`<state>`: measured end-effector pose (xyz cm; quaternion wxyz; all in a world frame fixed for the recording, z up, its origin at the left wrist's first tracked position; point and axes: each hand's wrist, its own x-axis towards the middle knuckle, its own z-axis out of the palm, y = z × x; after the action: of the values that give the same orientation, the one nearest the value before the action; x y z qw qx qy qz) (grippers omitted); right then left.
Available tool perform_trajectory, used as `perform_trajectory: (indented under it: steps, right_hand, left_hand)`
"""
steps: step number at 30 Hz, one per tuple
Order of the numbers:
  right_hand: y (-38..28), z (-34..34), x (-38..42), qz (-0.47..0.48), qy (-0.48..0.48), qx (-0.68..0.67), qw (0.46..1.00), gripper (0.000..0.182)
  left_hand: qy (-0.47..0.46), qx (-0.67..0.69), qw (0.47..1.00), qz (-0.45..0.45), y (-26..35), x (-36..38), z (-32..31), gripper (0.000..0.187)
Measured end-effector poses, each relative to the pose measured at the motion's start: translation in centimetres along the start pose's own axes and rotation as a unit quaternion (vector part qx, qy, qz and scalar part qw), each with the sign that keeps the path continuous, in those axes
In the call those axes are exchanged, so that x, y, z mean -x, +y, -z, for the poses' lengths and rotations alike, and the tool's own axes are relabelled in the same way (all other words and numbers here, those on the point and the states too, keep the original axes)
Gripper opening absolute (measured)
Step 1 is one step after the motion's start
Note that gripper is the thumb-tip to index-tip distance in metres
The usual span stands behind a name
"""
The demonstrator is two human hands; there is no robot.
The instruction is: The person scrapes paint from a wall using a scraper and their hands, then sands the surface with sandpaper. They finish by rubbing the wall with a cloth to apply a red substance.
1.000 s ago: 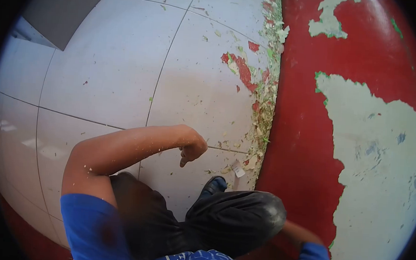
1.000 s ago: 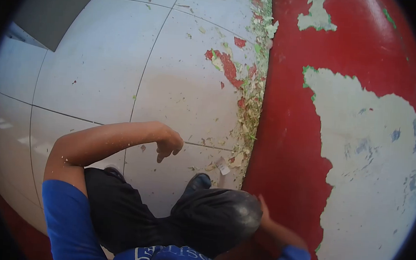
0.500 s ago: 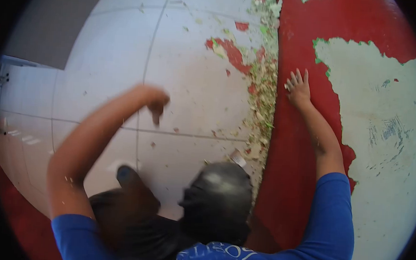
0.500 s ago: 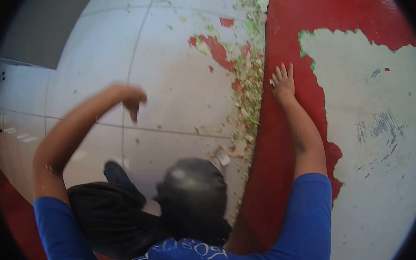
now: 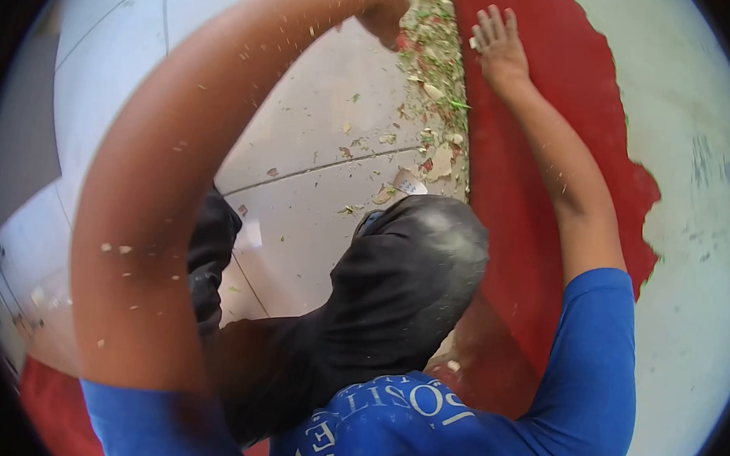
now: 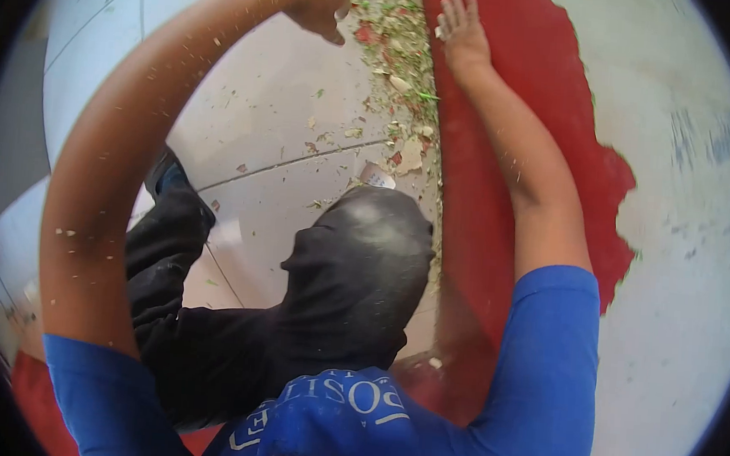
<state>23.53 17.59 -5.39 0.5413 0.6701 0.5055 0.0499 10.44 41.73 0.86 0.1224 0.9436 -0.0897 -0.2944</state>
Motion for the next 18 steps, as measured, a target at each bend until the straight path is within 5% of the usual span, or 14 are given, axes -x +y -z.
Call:
perform_trajectory:
  steps: [4, 7, 9, 11, 13, 18]
  right_hand:
    - [-6.3, -2.2, 10.2, 0.042, -0.031, 0.001, 0.999, 0.071]
    - [-12.0, -2.8, 22.1, 0.088, -0.093, -0.006, 0.992, 0.070]
    - [-14.6, -2.7, 31.1, 0.123, -0.136, -0.014, 0.983, 0.067]
    - [-16.2, -3.0, 40.1, 0.190, -0.177, -0.021, 0.966, 0.066]
    - [-16.9, -3.8, 46.7, 0.143, -0.178, -0.048, 0.972, 0.065]
    - [-14.4, -1.1, 49.2, 0.027, -0.099, -0.201, 0.974, 0.048]
  left_hand:
    - [-0.068, -0.017, 0.995, -0.068, 5.1, -2.9, -0.8, 0.060]
    - [0.003, 0.055, 0.992, -0.111, 9.0, -7.6, -3.5, 0.060]
    - [0.114, 0.249, 0.957, -0.095, 11.9, -10.5, -5.5, 0.059]
    - [0.107, 0.322, 0.936, -0.099, 15.2, -10.6, -6.4, 0.059]
    - [0.105, 0.458, 0.876, -0.107, 18.1, -12.0, -8.2, 0.061]
    - [0.211, 0.493, 0.839, -0.089, 21.5, -9.1, -9.5, 0.051]
